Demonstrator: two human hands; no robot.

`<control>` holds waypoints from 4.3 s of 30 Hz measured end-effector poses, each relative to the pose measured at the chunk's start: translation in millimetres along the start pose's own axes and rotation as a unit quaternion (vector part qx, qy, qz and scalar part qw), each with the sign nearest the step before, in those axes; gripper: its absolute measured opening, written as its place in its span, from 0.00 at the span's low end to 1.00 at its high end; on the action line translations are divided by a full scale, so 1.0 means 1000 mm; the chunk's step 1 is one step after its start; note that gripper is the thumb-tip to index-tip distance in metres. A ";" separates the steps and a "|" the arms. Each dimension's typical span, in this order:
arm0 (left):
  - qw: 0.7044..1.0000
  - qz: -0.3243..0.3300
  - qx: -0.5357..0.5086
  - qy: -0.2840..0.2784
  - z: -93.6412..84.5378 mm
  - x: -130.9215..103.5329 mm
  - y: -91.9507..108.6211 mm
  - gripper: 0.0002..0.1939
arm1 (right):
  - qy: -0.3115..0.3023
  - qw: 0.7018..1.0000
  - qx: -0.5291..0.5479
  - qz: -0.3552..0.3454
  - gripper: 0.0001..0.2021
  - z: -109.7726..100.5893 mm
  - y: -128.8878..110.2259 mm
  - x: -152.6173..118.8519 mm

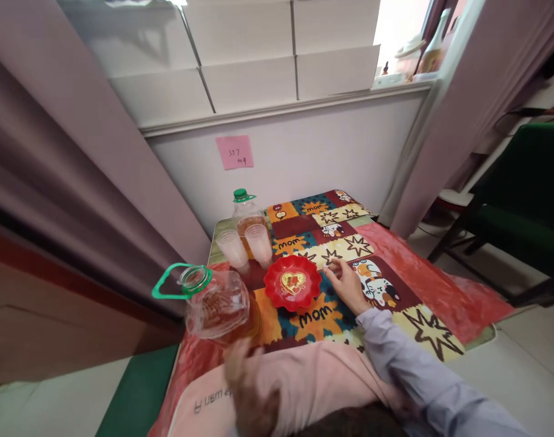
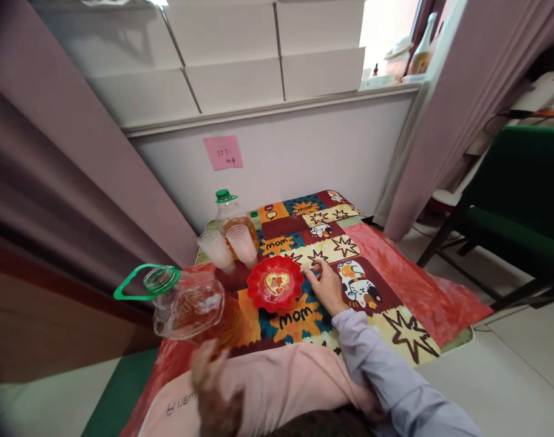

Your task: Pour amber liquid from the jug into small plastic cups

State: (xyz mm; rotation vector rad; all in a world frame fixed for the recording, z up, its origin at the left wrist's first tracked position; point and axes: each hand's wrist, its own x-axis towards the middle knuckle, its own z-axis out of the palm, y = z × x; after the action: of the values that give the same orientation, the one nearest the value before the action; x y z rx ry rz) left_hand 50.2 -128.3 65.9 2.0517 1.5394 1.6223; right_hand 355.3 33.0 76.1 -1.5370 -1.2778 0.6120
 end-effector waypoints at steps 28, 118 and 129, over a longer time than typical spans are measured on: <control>0.977 -0.206 -0.046 -0.001 0.134 0.025 -0.009 0.26 | 0.034 0.995 0.090 0.039 0.33 0.007 0.033 -0.003; 0.986 0.045 0.083 -0.134 0.096 0.038 0.024 0.08 | -0.085 0.994 0.004 -0.068 0.28 -0.174 0.055 -0.071; 0.989 0.079 0.120 -0.019 0.119 0.034 -0.010 0.40 | -0.078 0.925 -0.022 -0.371 0.09 -0.061 -0.137 0.011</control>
State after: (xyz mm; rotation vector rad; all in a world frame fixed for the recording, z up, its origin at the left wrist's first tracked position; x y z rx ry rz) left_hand 133.5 -42.9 31.8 2.3679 1.6718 1.4997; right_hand 353.4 12.3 224.7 -0.9267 -1.8593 0.2076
